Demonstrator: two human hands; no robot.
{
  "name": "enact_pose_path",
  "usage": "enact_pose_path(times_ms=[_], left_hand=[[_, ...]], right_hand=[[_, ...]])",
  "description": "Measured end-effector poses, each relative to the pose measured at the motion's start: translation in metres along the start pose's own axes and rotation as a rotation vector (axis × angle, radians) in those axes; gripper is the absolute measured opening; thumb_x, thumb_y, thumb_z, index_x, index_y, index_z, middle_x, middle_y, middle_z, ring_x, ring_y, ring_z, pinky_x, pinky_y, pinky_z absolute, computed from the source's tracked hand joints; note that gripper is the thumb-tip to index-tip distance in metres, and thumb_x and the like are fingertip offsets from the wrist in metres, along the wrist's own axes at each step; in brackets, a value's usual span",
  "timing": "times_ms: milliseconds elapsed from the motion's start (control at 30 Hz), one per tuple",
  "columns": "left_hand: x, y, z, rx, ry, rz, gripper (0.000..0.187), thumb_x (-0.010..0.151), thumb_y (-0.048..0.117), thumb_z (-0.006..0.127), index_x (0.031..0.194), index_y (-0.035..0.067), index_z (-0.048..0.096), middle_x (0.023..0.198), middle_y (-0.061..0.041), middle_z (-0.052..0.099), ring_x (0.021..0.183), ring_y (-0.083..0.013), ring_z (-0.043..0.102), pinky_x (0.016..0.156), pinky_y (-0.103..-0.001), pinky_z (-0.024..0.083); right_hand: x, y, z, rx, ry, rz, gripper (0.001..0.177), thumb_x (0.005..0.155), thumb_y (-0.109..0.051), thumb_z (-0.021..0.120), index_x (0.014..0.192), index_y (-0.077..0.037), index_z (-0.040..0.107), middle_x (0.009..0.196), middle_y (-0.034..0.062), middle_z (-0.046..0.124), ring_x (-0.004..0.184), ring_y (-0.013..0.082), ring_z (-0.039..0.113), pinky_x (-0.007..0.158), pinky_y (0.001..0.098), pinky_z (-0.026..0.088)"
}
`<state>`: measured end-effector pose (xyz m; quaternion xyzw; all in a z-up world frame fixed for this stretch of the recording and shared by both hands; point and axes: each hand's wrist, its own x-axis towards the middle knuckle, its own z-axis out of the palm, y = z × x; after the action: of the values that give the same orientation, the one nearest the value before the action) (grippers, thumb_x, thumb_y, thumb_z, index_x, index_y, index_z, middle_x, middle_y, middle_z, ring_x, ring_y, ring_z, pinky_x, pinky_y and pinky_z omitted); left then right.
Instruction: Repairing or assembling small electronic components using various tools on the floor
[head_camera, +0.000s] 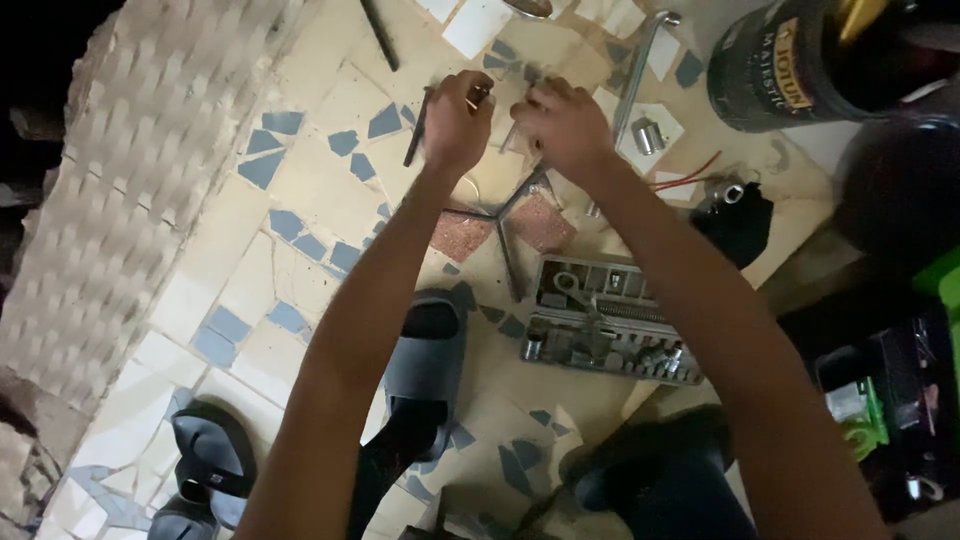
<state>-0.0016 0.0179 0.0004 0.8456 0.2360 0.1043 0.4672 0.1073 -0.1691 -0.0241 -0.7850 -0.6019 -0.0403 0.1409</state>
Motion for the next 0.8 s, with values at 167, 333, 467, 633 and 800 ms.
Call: enact_pose_path(times_ms=[167,333,467,633,800], left_hand=[[0.009,0.009,0.011,-0.05,-0.022,0.042,0.018,0.094,0.014,0.066,0.111,0.016,0.071,0.104,-0.005,0.074,0.08,-0.0183,0.073,0.073,-0.036,0.059],[0.005,0.068,0.024,-0.2,-0.155,0.156,0.023,0.104,0.021,0.057,0.12,0.009,0.067,0.112,-0.011,0.074,0.099,-0.0274,0.073,0.085,-0.043,0.062],[-0.001,0.128,0.047,-0.336,-0.254,0.276,0.015,0.104,0.019,0.057,0.116,0.012,0.063,0.095,-0.005,0.073,0.071,-0.0169,0.071,0.067,-0.035,0.058],[-0.019,0.207,0.069,-0.402,-0.424,0.403,0.014,0.107,0.023,0.056,0.115,0.013,0.061,0.091,-0.007,0.072,0.07,-0.0164,0.068,0.066,-0.034,0.053],[-0.038,0.278,0.073,-0.264,-0.488,0.6,0.018,0.111,0.02,0.052,0.122,0.008,0.06,0.096,-0.012,0.067,0.08,-0.0268,0.064,0.068,-0.042,0.053]], right_hand=[[0.01,-0.01,-0.074,0.599,0.264,0.319,0.021,0.094,0.009,0.066,0.108,-0.004,0.073,0.107,0.0141,0.068,0.096,0.0301,0.062,0.076,0.0405,0.051],[-0.016,-0.005,-0.143,0.939,0.275,0.793,0.013,0.108,-0.017,0.057,0.116,-0.013,0.067,0.106,0.0028,0.07,0.094,0.0187,0.067,0.075,0.0358,0.061],[-0.05,0.012,-0.166,1.083,0.412,0.781,0.013,0.103,-0.019,0.062,0.111,-0.01,0.063,0.098,0.007,0.072,0.083,0.0171,0.07,0.061,0.0323,0.061],[-0.095,0.016,-0.212,1.095,0.615,1.042,0.047,0.084,-0.015,0.079,0.127,-0.018,0.059,0.098,0.0045,0.072,0.071,0.0114,0.067,0.043,0.0273,0.049],[-0.134,-0.014,-0.312,0.614,0.265,0.805,0.057,0.104,-0.017,0.07,0.153,-0.02,0.042,0.102,0.0108,0.079,0.087,0.0253,0.077,0.074,0.0435,0.062]])
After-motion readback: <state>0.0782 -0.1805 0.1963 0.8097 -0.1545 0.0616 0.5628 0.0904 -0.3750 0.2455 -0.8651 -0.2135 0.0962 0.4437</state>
